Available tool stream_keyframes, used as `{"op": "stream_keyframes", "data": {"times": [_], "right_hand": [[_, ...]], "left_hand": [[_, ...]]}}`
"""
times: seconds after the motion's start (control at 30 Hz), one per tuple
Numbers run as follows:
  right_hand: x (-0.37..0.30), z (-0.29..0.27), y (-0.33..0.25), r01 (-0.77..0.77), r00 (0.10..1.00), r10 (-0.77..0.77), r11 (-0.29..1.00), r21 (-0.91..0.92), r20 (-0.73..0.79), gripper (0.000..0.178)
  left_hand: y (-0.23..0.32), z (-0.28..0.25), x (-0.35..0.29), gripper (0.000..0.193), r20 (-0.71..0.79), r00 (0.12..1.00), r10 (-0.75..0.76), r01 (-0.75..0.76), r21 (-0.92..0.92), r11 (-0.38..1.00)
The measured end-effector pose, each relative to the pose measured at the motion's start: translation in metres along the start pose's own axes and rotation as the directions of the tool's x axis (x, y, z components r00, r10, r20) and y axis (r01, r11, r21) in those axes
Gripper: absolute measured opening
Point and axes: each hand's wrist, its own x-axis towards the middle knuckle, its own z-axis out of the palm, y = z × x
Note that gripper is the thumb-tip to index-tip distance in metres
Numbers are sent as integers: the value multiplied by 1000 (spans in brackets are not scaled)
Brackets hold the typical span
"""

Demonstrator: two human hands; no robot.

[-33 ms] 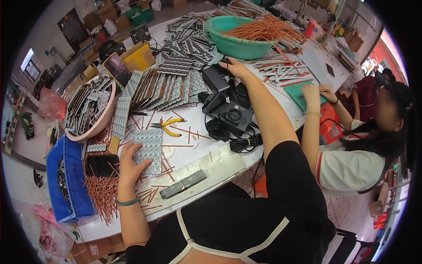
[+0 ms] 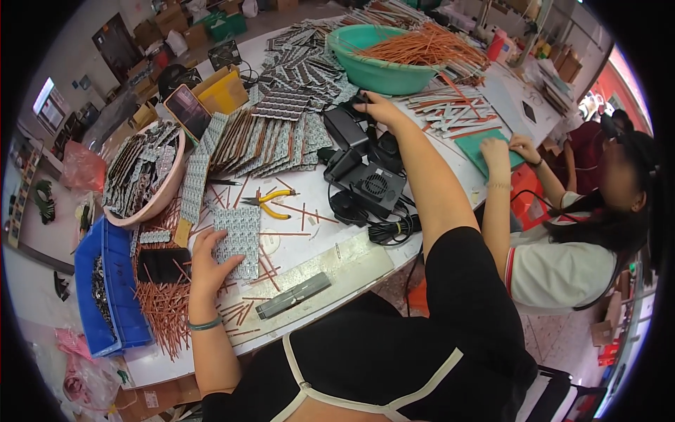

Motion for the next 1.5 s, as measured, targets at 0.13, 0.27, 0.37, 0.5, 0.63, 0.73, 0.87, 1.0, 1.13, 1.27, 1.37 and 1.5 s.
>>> {"op": "stream_keyframes", "data": {"times": [0.13,0.27,0.37,0.5,0.63,0.73,0.87,1.0,1.13,1.27,1.37,1.5], "right_hand": [[-8,-46,17,-83,963,185,896,436,-197,44],[10,-128,59,188,840,469,224,956,-275,40],[19,-152,53,218,845,480,98,971,-238,37],[32,-197,81,286,902,296,140,948,-316,26],[-7,-178,45,431,771,349,328,840,-532,14],[-19,-218,76,408,742,296,512,756,-601,16],[-25,-228,99,-64,819,414,753,654,-396,29],[-39,-195,67,-502,554,-128,737,-453,-822,49],[-16,-131,35,-12,927,122,955,298,-355,69],[14,-87,-3,48,909,160,877,478,-385,96],[53,-85,-12,83,875,176,863,497,-452,97],[71,-76,-21,28,829,251,873,487,-499,95]], "left_hand": [[2,-2,0,57,0,1000,-29,29,-12,999],[3,-3,3,57,9,1000,-13,13,-21,1000],[0,-2,1,57,11,999,-31,31,-8,999],[3,-1,6,57,19,1000,-4,5,-17,1000],[4,-3,-1,56,12,1000,-23,23,-30,999],[5,-1,4,55,16,1000,-11,12,-47,999],[4,1,6,53,6,1000,2,-2,-59,998],[2,1,5,51,-11,1000,-15,14,-38,999],[4,0,5,51,6,1000,-25,25,-35,999],[3,1,5,50,2,1000,-24,24,-40,999],[6,0,7,50,12,1000,-26,26,-36,999],[11,0,11,50,24,999,-42,42,-30,999]]}}
